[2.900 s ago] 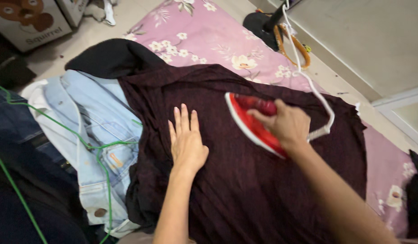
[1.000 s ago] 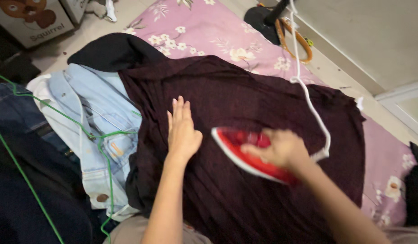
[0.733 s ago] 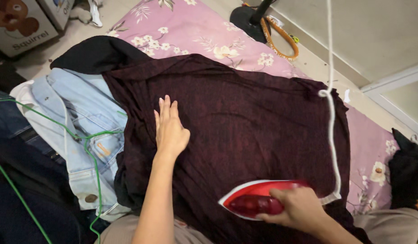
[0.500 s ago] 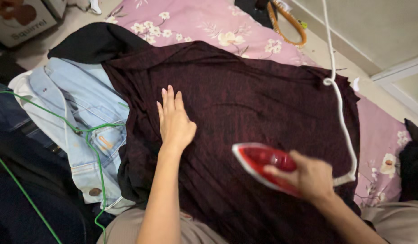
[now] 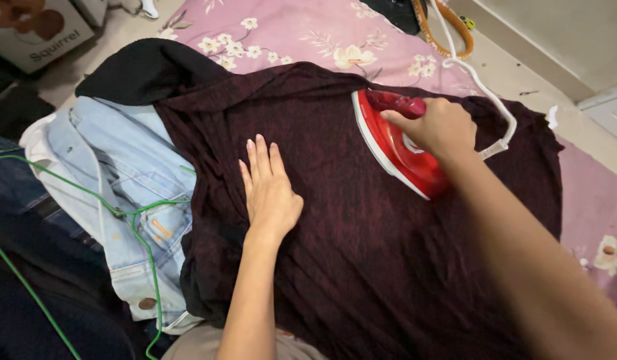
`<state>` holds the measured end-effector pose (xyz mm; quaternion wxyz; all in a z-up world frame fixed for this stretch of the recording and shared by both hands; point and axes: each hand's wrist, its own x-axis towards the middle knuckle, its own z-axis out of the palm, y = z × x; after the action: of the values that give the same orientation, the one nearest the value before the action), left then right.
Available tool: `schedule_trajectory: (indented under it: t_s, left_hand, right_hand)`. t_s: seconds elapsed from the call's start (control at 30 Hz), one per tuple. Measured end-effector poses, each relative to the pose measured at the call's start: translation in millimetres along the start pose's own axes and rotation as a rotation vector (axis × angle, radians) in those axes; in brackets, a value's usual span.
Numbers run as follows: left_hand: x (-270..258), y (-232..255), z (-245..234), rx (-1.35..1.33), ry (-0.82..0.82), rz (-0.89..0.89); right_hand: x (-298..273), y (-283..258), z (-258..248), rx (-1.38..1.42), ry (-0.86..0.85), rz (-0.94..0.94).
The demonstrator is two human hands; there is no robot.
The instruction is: The person irons a dark maroon patterned top on a bed, using a red iron. They smooth the fabric with one hand while moving the iron over the surface, then flip the garment and continue ironing the other side.
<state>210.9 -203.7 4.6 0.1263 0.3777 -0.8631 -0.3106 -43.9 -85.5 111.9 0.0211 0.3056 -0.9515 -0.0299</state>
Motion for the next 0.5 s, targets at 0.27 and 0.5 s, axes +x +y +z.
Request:
schedule_trajectory:
  t_s: [0.27, 0.5]
  left_hand:
    - [1, -4, 5, 0.037, 0.012, 0.028]
    - [-3, -4, 9, 0.038, 0.078, 0.072]
  right_hand:
    - [-79, 17, -20, 0.054, -0.396, 0.056]
    - [-222, 76, -20, -0.079, -0.392, -0.216]
